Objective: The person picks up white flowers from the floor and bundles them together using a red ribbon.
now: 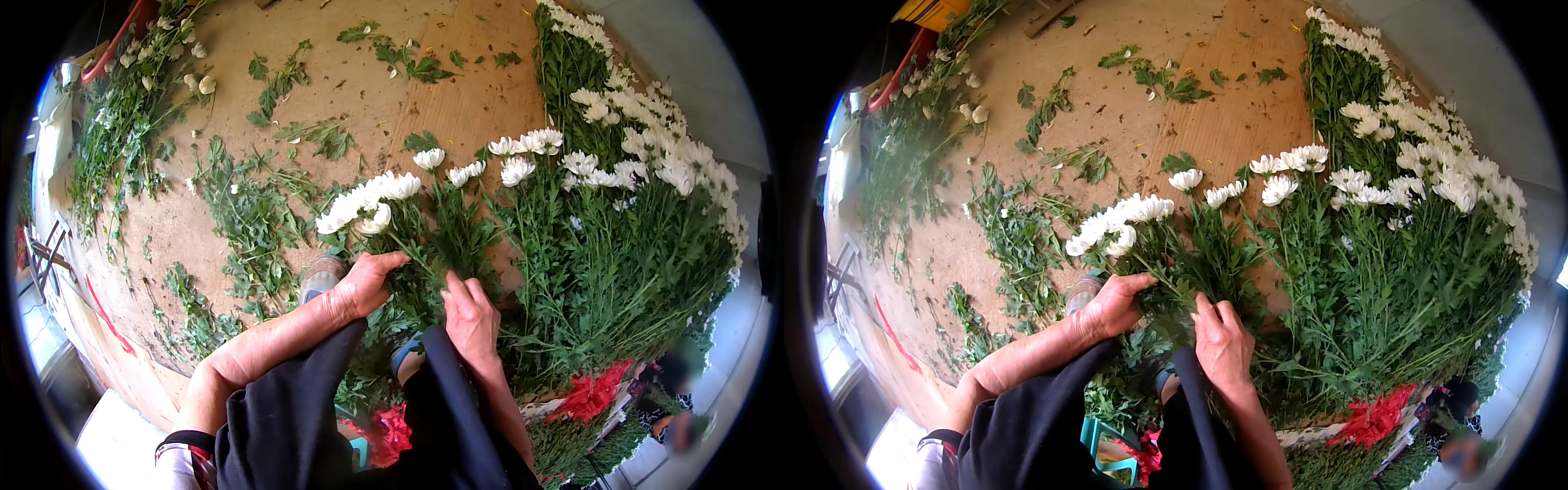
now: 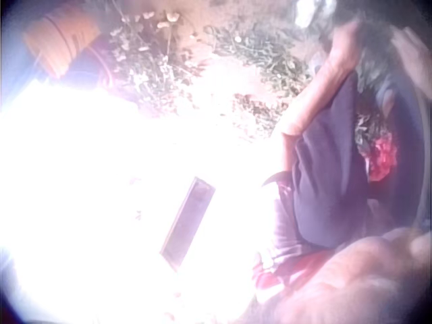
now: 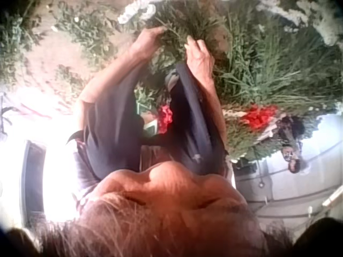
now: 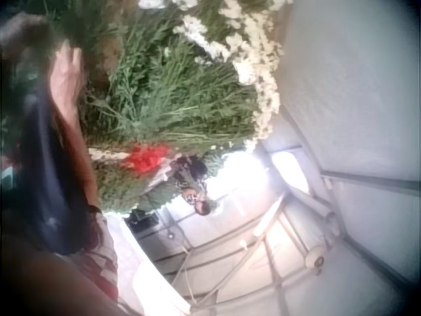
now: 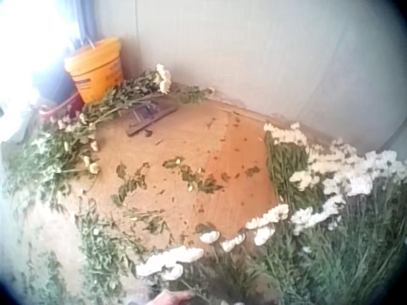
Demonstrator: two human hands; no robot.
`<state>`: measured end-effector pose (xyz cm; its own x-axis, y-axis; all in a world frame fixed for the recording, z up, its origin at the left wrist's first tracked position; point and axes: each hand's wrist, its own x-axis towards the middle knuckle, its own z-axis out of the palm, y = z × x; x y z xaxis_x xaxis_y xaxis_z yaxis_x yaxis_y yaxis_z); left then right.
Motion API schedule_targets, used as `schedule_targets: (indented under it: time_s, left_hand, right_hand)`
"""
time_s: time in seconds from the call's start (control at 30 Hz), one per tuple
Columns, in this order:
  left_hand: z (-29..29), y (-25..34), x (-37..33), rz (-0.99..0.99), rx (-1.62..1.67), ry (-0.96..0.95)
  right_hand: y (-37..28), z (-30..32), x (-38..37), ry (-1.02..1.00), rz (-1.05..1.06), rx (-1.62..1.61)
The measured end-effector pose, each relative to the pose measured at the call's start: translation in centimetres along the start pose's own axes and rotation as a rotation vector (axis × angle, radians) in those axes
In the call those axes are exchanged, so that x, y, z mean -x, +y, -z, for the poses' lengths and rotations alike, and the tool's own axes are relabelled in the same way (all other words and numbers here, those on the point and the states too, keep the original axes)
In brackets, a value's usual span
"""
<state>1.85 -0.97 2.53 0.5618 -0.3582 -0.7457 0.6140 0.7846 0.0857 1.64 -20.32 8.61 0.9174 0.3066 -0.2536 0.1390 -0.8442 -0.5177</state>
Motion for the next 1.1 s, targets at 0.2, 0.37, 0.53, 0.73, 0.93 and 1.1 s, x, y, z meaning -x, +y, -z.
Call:
schedule_targets:
  time_s: [0.2, 0.37, 0.53, 0.73, 0.93, 1.1]
  left_hand:
    - [0.6, -0.6, -0.5, -0.107, -0.171, -0.075]
    - [-1.1, 0.1, -0.3, -0.104, -0.074, 0.003]
    - [0.2, 2.4, 0.3, -0.155, -0.034, 0.141]
    - [-1.4, 0.3, 0.6, -0.209, -0.099, 0.180]
    - [0.4, 1.7, 0.7, -0.151, -0.065, 0.168]
    - [0.2, 0.3, -0.2, -0.121, -0.106, 0.084]
  right_hand:
    - [-0.3, 0.3, 0.0, -0.058, -0.074, -0.013]
    - [1.0, 0.8, 0.6, -0.063, 0.002, 0.033]
    - [12.4, 6.8, 7.2, -0.534, -0.817, -0.076]
    - [28.1, 11.2, 17.3, -0.403, -1.133, 0.117]
    - [15.7, 7.1, 5.0, 0.152, -0.462, 0.233]
    - [14.2, 3.1, -2.7, 0.225, -0.163, 0.373]
